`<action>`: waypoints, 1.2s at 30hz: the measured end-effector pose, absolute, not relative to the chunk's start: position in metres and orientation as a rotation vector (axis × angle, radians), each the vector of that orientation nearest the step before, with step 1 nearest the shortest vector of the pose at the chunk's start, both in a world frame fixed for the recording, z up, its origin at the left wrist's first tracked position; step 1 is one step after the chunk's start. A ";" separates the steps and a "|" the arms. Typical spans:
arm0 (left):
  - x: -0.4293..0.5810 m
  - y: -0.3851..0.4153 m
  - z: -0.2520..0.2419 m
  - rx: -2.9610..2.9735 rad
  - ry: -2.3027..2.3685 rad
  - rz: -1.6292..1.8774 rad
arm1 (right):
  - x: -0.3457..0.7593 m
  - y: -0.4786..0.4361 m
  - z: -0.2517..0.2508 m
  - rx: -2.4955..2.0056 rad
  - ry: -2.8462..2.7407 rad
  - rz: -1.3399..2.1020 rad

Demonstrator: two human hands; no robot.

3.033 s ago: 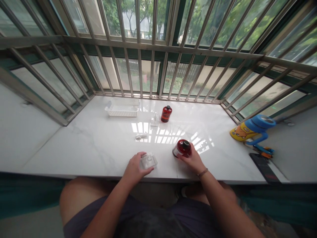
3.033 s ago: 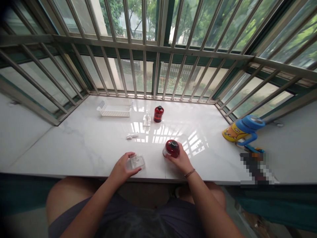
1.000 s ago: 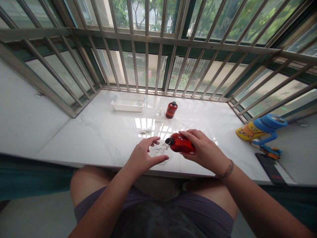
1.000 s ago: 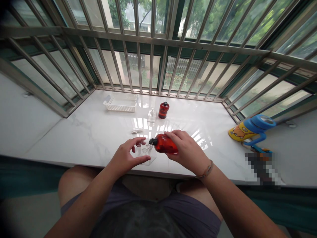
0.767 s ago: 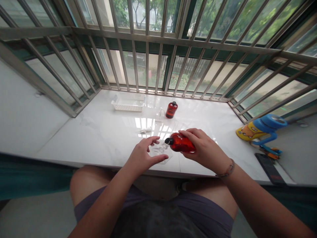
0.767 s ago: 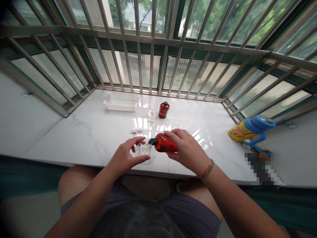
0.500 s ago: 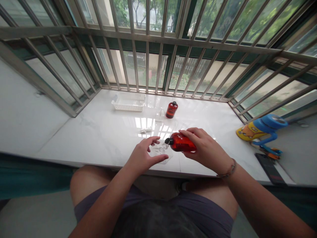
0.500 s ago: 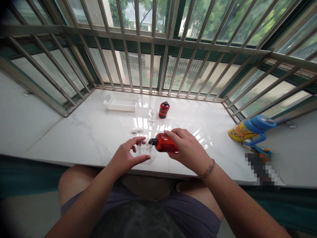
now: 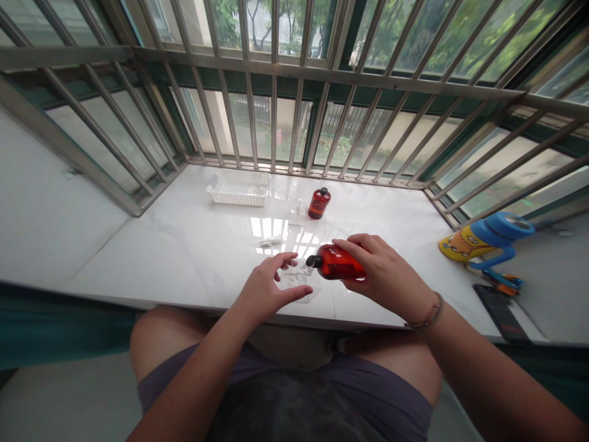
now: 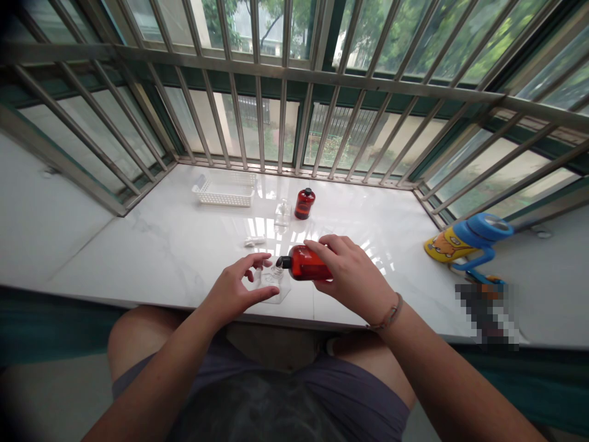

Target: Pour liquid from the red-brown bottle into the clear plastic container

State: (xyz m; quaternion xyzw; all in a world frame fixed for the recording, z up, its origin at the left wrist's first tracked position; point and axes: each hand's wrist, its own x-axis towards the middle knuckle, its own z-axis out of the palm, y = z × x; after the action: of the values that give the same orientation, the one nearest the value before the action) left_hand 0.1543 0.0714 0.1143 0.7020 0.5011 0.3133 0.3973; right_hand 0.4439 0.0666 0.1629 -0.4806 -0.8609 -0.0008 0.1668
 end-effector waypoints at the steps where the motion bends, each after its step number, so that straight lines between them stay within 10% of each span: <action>1: 0.154 0.071 0.114 1.782 1.267 0.795 | 0.444 0.067 0.163 -1.369 -2.451 0.001; 36: 0.155 0.074 0.104 1.725 1.207 0.807 | 0.441 0.068 0.167 -1.366 -2.464 0.023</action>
State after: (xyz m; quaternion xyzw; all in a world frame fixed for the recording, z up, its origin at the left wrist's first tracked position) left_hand 0.1546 0.0739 0.1036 0.6911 0.4835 0.3233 0.4290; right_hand 0.4414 0.0678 0.1674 -0.4785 -0.8631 0.0080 0.1614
